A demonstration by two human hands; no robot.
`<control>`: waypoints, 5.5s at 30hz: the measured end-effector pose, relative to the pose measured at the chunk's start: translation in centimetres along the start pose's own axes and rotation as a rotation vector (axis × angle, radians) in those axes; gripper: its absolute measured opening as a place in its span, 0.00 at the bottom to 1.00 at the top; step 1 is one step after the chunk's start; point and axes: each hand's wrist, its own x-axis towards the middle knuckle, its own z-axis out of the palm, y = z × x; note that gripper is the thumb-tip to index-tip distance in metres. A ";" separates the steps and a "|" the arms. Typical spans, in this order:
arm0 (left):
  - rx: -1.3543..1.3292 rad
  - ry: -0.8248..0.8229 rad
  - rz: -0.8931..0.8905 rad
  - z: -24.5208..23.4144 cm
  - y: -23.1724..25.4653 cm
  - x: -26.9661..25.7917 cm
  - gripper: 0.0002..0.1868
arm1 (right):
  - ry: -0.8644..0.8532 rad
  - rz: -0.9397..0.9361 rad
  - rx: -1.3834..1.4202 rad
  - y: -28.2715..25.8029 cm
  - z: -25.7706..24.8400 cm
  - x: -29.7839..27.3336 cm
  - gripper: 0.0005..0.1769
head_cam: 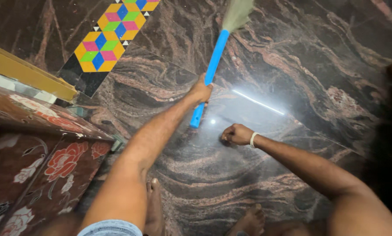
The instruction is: The person sweeps a marble floor with a broom, including under the edge of a bed, and then picks up and folds a small pink and black mat by hand.
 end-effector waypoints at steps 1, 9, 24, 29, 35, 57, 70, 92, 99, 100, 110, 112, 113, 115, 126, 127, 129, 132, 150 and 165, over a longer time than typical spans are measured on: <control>-0.061 -0.004 -0.062 0.3 -0.5 0.7 0.36 | -0.004 0.004 0.002 -0.1 -0.1 0.2 0.12; -0.504 0.001 -0.142 -17.6 -3.8 2.6 0.22 | -0.070 0.289 0.330 -1.2 -0.1 0.0 0.13; -0.463 -0.354 -0.230 -3.5 4.7 -17.4 0.40 | -0.075 0.025 -0.270 -1.7 0.2 1.1 0.13; -0.296 -0.203 -0.315 -6.9 1.8 -15.8 0.41 | -0.102 0.054 -0.299 -1.5 -0.3 0.7 0.12; -0.199 0.164 -0.218 -16.8 -5.2 -8.7 0.42 | -0.163 0.038 -0.309 -1.8 0.3 0.9 0.12; 0.290 -0.064 -0.200 -0.8 -11.0 -27.0 0.44 | -0.310 0.033 -0.580 -6.9 0.8 2.1 0.12; 0.188 0.646 -0.157 -11.1 -14.9 -13.8 0.36 | -0.347 0.050 -0.467 -5.6 0.9 0.4 0.12; -0.497 0.431 0.196 2.1 3.2 -14.9 0.29 | 0.533 0.024 0.129 -15.0 1.1 0.0 0.36; -0.330 0.296 0.284 4.4 -0.7 -17.3 0.26 | 0.297 0.117 -0.292 -6.2 -4.9 -2.9 0.33; -0.331 0.299 0.280 4.5 -1.2 -17.3 0.26 | 0.304 0.080 -0.407 -4.8 -6.5 -3.2 0.35; 0.282 0.100 0.247 1.6 -3.8 -15.4 0.32 | 0.302 0.176 -0.821 0.8 -13.0 -8.3 0.30; 0.375 -0.005 0.131 1.3 -3.8 -15.2 0.33 | 0.412 0.247 -0.972 0.3 -14.9 -6.7 0.26; 0.436 -0.083 0.061 1.3 -3.9 -15.0 0.35 | 0.501 0.198 -0.990 -0.4 -16.5 -5.4 0.25; 0.492 -0.166 -0.009 1.8 -4.2 -14.7 0.37 | 0.554 0.233 -1.033 -2.5 -18.1 -1.1 0.27; 0.846 -0.241 -0.171 -1.8 -7.3 -11.0 0.64 | 0.619 -0.126 -0.725 -10.7 -10.7 2.0 0.25; 0.847 -0.242 -0.173 -1.7 -7.4 -10.9 0.64 | 0.557 -0.131 -0.729 -11.1 -9.8 1.6 0.24; 0.887 -0.254 -0.182 -1.3 -7.7 -10.7 0.67 | 0.493 -0.133 -0.729 -11.5 -8.7 2.7 0.22; 0.896 -0.268 -0.214 -0.7 -7.8 -9.8 0.68 | 0.287 0.057 -0.837 -10.8 -9.3 6.8 0.24; 0.866 -0.269 -0.174 -0.1 -8.4 -9.0 0.72 | 0.293 -0.029 -0.715 -17.9 -9.0 15.8 0.22; 0.932 -0.240 -0.148 0.1 -8.2 -9.1 0.74 | 0.358 0.036 -0.863 -11.3 -12.9 10.6 0.24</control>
